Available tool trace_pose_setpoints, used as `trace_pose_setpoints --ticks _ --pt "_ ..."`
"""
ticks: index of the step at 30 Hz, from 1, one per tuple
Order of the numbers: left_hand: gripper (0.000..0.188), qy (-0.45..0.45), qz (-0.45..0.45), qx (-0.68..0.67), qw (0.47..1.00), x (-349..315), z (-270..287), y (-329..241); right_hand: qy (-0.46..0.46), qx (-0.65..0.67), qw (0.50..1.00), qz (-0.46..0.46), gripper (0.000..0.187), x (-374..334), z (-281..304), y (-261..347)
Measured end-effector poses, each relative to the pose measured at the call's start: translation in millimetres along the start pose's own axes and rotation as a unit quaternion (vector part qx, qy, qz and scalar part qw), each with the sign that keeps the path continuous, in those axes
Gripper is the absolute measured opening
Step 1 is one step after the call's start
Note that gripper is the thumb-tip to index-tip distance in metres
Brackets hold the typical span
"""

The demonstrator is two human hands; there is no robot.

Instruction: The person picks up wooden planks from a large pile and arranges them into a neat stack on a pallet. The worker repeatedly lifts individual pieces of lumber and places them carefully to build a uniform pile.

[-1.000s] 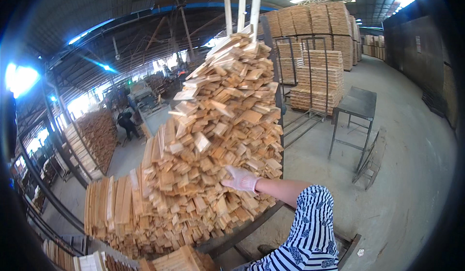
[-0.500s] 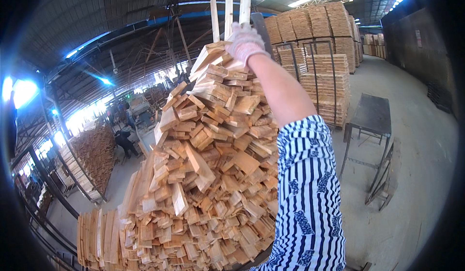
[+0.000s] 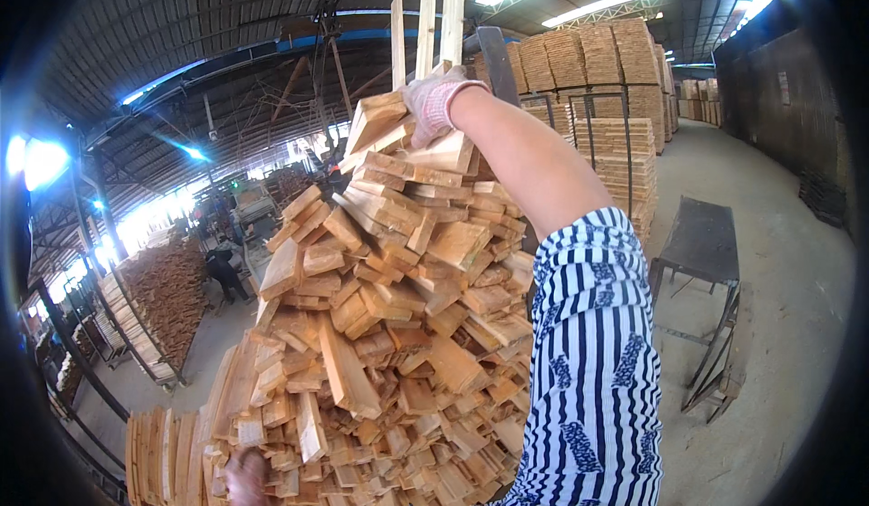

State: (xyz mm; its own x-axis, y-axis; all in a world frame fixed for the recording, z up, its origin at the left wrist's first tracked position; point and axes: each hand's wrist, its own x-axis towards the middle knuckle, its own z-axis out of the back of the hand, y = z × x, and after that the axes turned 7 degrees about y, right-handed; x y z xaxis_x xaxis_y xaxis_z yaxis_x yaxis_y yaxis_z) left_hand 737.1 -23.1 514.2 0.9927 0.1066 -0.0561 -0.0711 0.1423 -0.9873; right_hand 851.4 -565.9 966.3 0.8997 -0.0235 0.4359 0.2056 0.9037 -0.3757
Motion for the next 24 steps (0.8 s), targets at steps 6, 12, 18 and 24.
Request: trace_pose_setpoints --ticks 6,12,18,24 --pt "0.023 -0.148 -0.286 0.212 0.923 44.2 -49.2 -210.1 -0.037 -0.014 0.996 0.080 0.080 -10.3 -4.3 31.5" --pt "0.039 -0.006 -0.418 0.256 0.871 65.6 -138.5 -347.7 -0.005 -0.023 0.991 0.129 0.064 -7.9 -6.2 15.0" --pt "0.064 0.227 -0.255 -0.051 0.939 91.0 -264.3 -441.9 0.015 -0.039 0.991 0.125 0.062 -13.6 0.2 25.8" --pt "0.055 0.333 -0.178 -0.219 0.900 137.4 -310.6 -429.5 -0.027 -0.052 0.989 0.137 0.053 -14.0 -6.1 45.6"
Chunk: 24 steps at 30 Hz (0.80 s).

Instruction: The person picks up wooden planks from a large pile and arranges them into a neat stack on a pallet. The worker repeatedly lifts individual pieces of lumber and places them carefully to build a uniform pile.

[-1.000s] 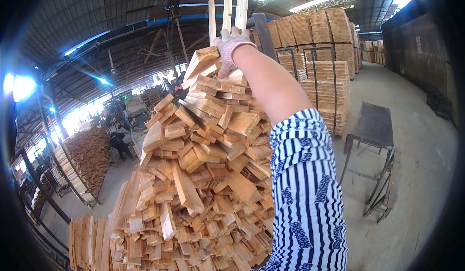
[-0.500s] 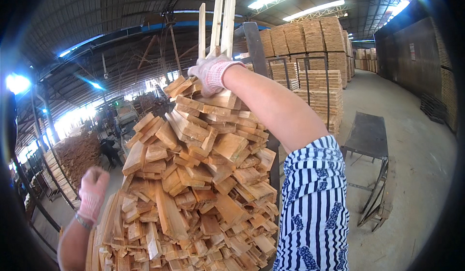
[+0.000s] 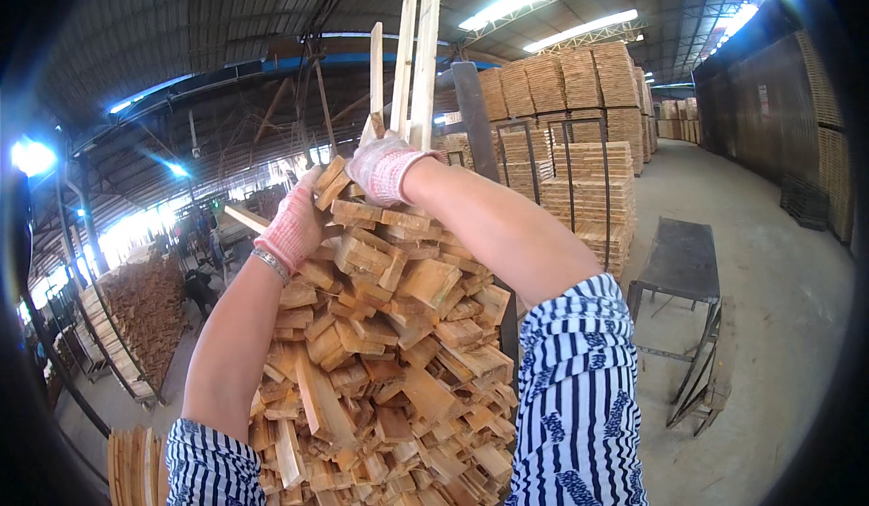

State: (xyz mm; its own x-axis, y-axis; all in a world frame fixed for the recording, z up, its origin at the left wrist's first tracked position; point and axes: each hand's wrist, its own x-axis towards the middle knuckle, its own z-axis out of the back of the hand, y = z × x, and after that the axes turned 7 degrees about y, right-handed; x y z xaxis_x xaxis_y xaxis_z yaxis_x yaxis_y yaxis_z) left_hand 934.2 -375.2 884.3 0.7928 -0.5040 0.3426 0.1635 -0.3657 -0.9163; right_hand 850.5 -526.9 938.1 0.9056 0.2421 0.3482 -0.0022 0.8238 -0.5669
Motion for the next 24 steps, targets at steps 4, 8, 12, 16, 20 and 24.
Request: trace_pose_setpoints --ticks 4,8,12,16,20,24 --pt "0.046 0.023 -0.001 -0.204 0.979 -12.3 26.7 2.4 -0.071 0.030 0.997 0.016 0.046 -4.0 7.8 33.2" --pt "0.043 -0.058 0.030 -0.168 0.984 -34.2 22.9 -0.5 -0.068 -0.015 0.997 0.036 0.042 -16.3 21.0 47.9" --pt "0.036 0.035 -0.069 -0.105 0.991 -68.6 21.7 -6.8 -0.001 -0.042 0.998 0.049 0.049 -47.0 52.1 53.8" --pt "0.035 0.008 -0.028 -0.124 0.992 -53.0 23.1 -17.9 -0.086 0.021 0.994 0.062 0.052 -69.8 40.9 50.2" --pt "0.038 0.019 -0.011 -0.167 0.986 -41.5 23.0 -8.8 -0.206 0.000 0.973 0.103 0.043 -59.7 11.3 40.9" --pt "0.041 0.022 -0.015 -0.145 0.989 -26.3 41.3 -5.2 -0.170 0.030 0.981 0.086 0.051 -59.0 19.8 46.4"
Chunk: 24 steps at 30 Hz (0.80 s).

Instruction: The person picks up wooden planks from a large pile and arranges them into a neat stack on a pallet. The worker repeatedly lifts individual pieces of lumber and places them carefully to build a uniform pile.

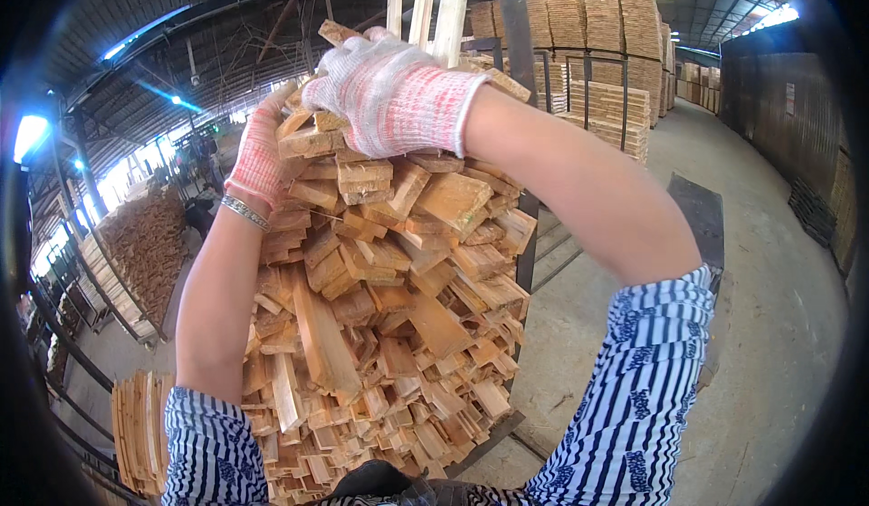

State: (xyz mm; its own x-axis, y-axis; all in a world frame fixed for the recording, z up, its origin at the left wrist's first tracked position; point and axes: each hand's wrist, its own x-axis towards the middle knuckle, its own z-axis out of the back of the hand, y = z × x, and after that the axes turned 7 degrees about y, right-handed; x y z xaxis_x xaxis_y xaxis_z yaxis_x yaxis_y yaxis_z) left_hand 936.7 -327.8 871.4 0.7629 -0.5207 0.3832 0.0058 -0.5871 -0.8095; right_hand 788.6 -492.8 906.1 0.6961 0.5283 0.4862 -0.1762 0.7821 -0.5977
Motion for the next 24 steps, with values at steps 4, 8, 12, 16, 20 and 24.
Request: trace_pose_setpoints --ticks 4,8,12,16,20,24 --pt "0.040 0.016 -0.005 0.023 1.000 -17.5 -11.1 0.4 0.098 -0.030 0.994 -0.036 0.048 -0.9 20.0 12.9" --pt "0.042 0.013 -0.041 -0.003 0.999 -33.8 -10.4 0.3 0.076 -0.015 0.997 0.000 0.044 -18.1 37.8 21.7" --pt "0.034 0.024 -0.016 -0.074 0.997 -103.3 -56.9 -4.6 -0.007 -0.060 0.997 0.037 0.045 -69.5 68.0 30.2" --pt "0.037 0.108 -0.036 -0.099 0.989 -160.7 -85.2 -3.6 -0.211 0.124 0.955 0.169 0.052 -122.5 93.2 33.1" --pt "0.046 0.257 -0.110 -0.103 0.955 -174.3 -82.7 18.8 -0.305 0.133 0.921 0.202 0.050 -125.2 103.3 47.1" --pt "0.047 0.305 -0.093 -0.180 0.931 -168.1 -69.1 18.6 -0.257 0.147 0.935 0.196 0.058 -113.6 107.6 54.3"
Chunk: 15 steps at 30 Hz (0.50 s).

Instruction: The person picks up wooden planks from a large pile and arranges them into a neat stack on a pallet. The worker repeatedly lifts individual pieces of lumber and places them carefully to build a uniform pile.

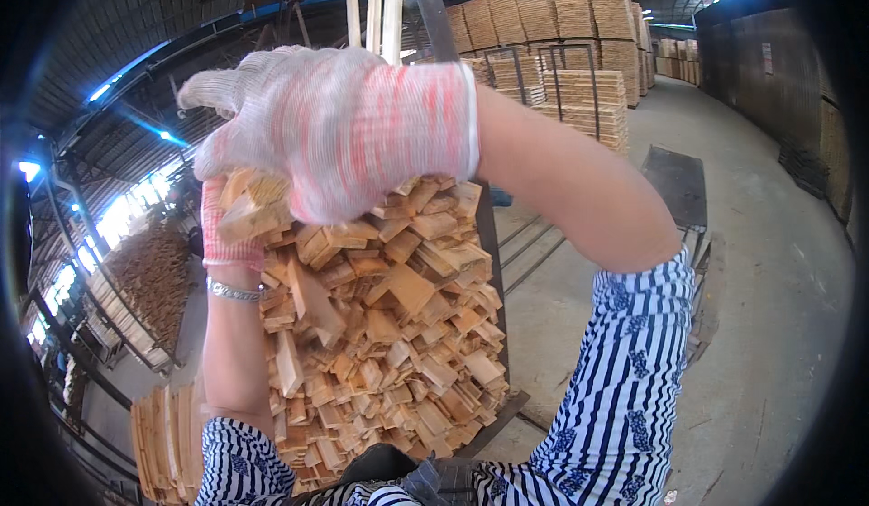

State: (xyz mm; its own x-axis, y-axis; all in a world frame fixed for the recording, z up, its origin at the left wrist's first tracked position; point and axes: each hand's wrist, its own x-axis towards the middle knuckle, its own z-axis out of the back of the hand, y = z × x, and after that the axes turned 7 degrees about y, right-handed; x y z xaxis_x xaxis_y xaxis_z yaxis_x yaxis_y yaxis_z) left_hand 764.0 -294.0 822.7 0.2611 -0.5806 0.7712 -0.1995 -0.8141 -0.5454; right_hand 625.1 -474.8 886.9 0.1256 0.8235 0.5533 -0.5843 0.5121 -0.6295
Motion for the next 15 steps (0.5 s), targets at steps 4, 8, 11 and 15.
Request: trace_pose_setpoints --ticks 4,8,11,15 --pt "0.046 -0.108 -0.005 0.056 0.993 12.4 -9.6 7.5 0.077 0.097 0.992 -0.006 0.064 -4.5 20.1 -6.6" --pt "0.052 -0.134 0.080 0.042 0.987 25.0 -14.5 -5.5 0.020 0.550 0.835 0.000 0.061 -17.7 9.9 -42.6" --pt "0.047 -0.126 0.115 0.026 0.985 31.7 -10.3 -14.2 -0.114 0.555 0.814 -0.130 0.045 -8.1 4.5 -41.7" --pt "0.042 -0.153 0.108 0.031 0.982 35.7 -5.7 -5.0 -0.294 0.452 0.778 -0.322 0.041 -1.5 -30.5 -53.7"
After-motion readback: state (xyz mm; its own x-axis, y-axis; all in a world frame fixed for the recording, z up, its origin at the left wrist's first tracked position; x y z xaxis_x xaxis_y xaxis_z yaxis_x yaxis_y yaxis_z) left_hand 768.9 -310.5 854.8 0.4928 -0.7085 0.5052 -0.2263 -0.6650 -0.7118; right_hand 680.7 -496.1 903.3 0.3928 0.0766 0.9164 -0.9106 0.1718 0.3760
